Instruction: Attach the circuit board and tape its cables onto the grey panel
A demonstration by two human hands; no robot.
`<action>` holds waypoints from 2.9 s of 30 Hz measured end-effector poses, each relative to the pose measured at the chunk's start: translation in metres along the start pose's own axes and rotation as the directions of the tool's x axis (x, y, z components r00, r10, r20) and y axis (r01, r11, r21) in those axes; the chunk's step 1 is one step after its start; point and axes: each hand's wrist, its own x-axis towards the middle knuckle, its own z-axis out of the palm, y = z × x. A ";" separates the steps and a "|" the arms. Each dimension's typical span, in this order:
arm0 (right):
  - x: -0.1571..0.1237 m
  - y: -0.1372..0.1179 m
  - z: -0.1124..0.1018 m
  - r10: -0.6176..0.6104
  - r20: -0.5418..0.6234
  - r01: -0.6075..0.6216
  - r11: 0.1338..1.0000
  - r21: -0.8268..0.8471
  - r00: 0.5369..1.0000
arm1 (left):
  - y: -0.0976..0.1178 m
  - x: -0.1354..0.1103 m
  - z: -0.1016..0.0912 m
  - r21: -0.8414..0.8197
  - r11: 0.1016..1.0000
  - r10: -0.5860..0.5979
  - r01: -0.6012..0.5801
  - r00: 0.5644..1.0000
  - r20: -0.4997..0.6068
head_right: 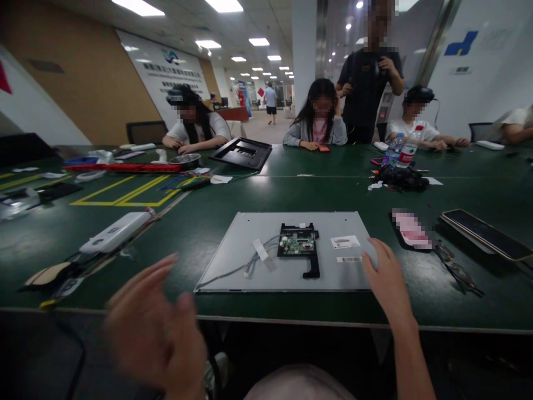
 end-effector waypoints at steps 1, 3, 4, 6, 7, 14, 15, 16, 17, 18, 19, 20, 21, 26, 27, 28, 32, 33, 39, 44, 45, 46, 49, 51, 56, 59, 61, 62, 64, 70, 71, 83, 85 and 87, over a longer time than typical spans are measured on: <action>-0.002 0.015 -0.002 0.048 0.011 -0.048 0.998 -0.043 0.999 | -0.011 0.003 0.020 0.020 1.000 0.022 -0.022 1.000 0.014; -0.008 0.036 -0.004 0.126 0.022 -0.124 0.988 -0.095 0.992 | -0.035 0.004 0.057 0.067 0.996 0.052 -0.059 0.993 0.102; -0.011 0.042 -0.004 0.153 0.026 -0.150 0.983 -0.110 0.988 | -0.046 0.002 0.071 0.091 0.994 0.047 -0.063 0.984 0.171; -0.017 0.046 -0.003 0.178 0.024 -0.175 0.978 -0.113 0.984 | -0.065 -0.006 0.092 0.160 0.986 0.012 -0.054 0.967 0.255; -0.019 0.045 -0.003 0.184 0.024 -0.180 0.979 -0.098 0.983 | -0.071 -0.010 0.097 0.196 0.979 -0.009 -0.048 0.960 0.279; -0.021 0.032 -0.005 0.193 0.081 -0.196 0.980 0.027 0.978 | -0.077 -0.019 0.098 0.312 0.950 -0.099 -0.007 0.941 0.323; -0.021 0.033 -0.005 0.192 0.085 -0.195 0.980 0.028 0.978 | -0.078 -0.019 0.097 0.321 0.947 -0.115 -0.001 0.932 0.343; -0.022 0.033 -0.005 0.194 0.090 -0.197 0.980 0.029 0.977 | -0.079 -0.020 0.097 0.328 0.944 -0.130 0.004 0.923 0.363; -0.022 0.034 -0.005 0.195 0.096 -0.199 0.979 0.032 0.976 | -0.080 -0.021 0.098 0.336 0.942 -0.143 0.007 0.913 0.381; -0.023 0.035 -0.005 0.196 0.105 -0.200 0.979 0.035 0.975 | -0.080 -0.022 0.098 0.344 0.939 -0.151 0.007 0.906 0.396; -0.023 0.036 -0.005 0.195 0.112 -0.200 0.979 0.040 0.974 | -0.081 -0.023 0.098 0.351 0.936 -0.155 0.002 0.901 0.406; -0.023 0.037 -0.004 0.192 0.118 -0.198 0.979 0.044 0.974 | -0.081 -0.024 0.098 0.359 0.933 -0.154 -0.005 0.897 0.414; -0.024 0.038 -0.004 0.187 0.121 -0.194 0.980 0.048 0.975 | -0.081 -0.025 0.098 0.368 0.930 -0.154 -0.014 0.894 0.422; -0.023 0.040 -0.003 0.172 0.139 -0.178 0.983 0.036 0.975 | -0.077 -0.026 0.098 0.428 0.901 -0.154 -0.070 0.870 0.468; -0.023 0.040 -0.003 0.172 0.140 -0.178 0.983 0.033 0.975 | -0.077 -0.026 0.098 0.441 0.894 -0.156 -0.081 0.866 0.475; -0.023 0.040 -0.003 0.171 0.140 -0.177 0.984 0.031 0.975 | -0.076 -0.027 0.098 0.454 0.887 -0.159 -0.089 0.862 0.481; -0.023 0.038 -0.004 0.167 0.132 -0.172 0.985 0.030 0.977 | -0.076 -0.029 0.098 0.481 0.869 -0.163 -0.117 0.850 0.502; -0.023 0.038 -0.004 0.169 0.132 -0.175 0.984 0.033 0.977 | -0.076 -0.029 0.099 0.484 0.866 -0.160 -0.126 0.847 0.507; -0.024 0.039 -0.004 0.189 0.140 -0.195 0.980 0.029 0.972 | -0.078 -0.032 0.099 0.498 0.850 -0.133 -0.172 0.844 0.519; -0.024 0.038 -0.005 0.191 0.151 -0.197 0.980 0.027 0.970 | -0.078 -0.032 0.099 0.505 0.844 -0.136 -0.181 0.839 0.528; -0.024 0.037 -0.005 0.189 0.151 -0.196 0.980 0.031 0.970 | -0.078 -0.032 0.099 0.505 0.844 -0.136 -0.182 0.838 0.529; -0.024 0.036 -0.005 0.188 0.150 -0.195 0.980 0.036 0.971 | -0.077 -0.032 0.099 0.505 0.844 -0.136 -0.183 0.837 0.529; -0.023 0.033 -0.006 0.188 0.144 -0.196 0.980 0.043 0.972 | -0.078 -0.032 0.100 0.506 0.843 -0.132 -0.182 0.843 0.522; -0.023 0.030 -0.007 0.185 0.137 -0.192 0.981 0.039 0.973 | -0.078 -0.033 0.100 0.507 0.843 -0.130 -0.178 0.848 0.513; -0.022 0.023 -0.010 0.162 0.144 -0.166 0.986 0.019 0.976 | -0.078 -0.032 0.098 0.509 0.846 -0.124 -0.161 0.867 0.482; -0.022 0.020 -0.012 0.163 0.158 -0.167 0.986 0.013 0.974 | -0.077 -0.030 0.097 0.514 0.846 -0.131 -0.141 0.879 0.458; -0.022 0.019 -0.012 0.151 0.170 -0.154 0.988 0.007 0.974 | -0.075 -0.030 0.097 0.519 0.845 -0.137 -0.128 0.886 0.443; -0.022 0.019 -0.012 0.142 0.178 -0.145 0.989 0.003 0.974 | -0.074 -0.029 0.096 0.522 0.844 -0.141 -0.122 0.889 0.435; -0.022 0.019 -0.011 0.122 0.196 -0.124 0.992 -0.005 0.973 | -0.073 -0.029 0.096 0.527 0.843 -0.148 -0.109 0.895 0.421; -0.022 0.018 -0.008 -0.011 0.248 0.020 0.999 -0.034 0.969 | -0.069 -0.029 0.096 0.523 0.847 -0.148 -0.094 0.903 0.402; -0.022 0.016 -0.008 -0.028 0.262 0.043 0.998 -0.049 0.965 | -0.069 -0.029 0.096 0.521 0.849 -0.150 -0.091 0.903 0.402; -0.028 -0.028 0.008 -0.178 0.433 0.256 0.958 -0.127 0.884 | -0.066 -0.031 0.099 0.528 0.844 -0.152 -0.090 0.905 0.398; -0.029 -0.034 0.010 -0.179 0.453 0.262 0.957 -0.127 0.873 | -0.065 -0.031 0.099 0.529 0.844 -0.155 -0.087 0.905 0.397; -0.031 -0.039 0.012 -0.186 0.464 0.271 0.954 -0.124 0.866 | -0.063 -0.031 0.099 0.528 0.845 -0.154 -0.087 0.906 0.394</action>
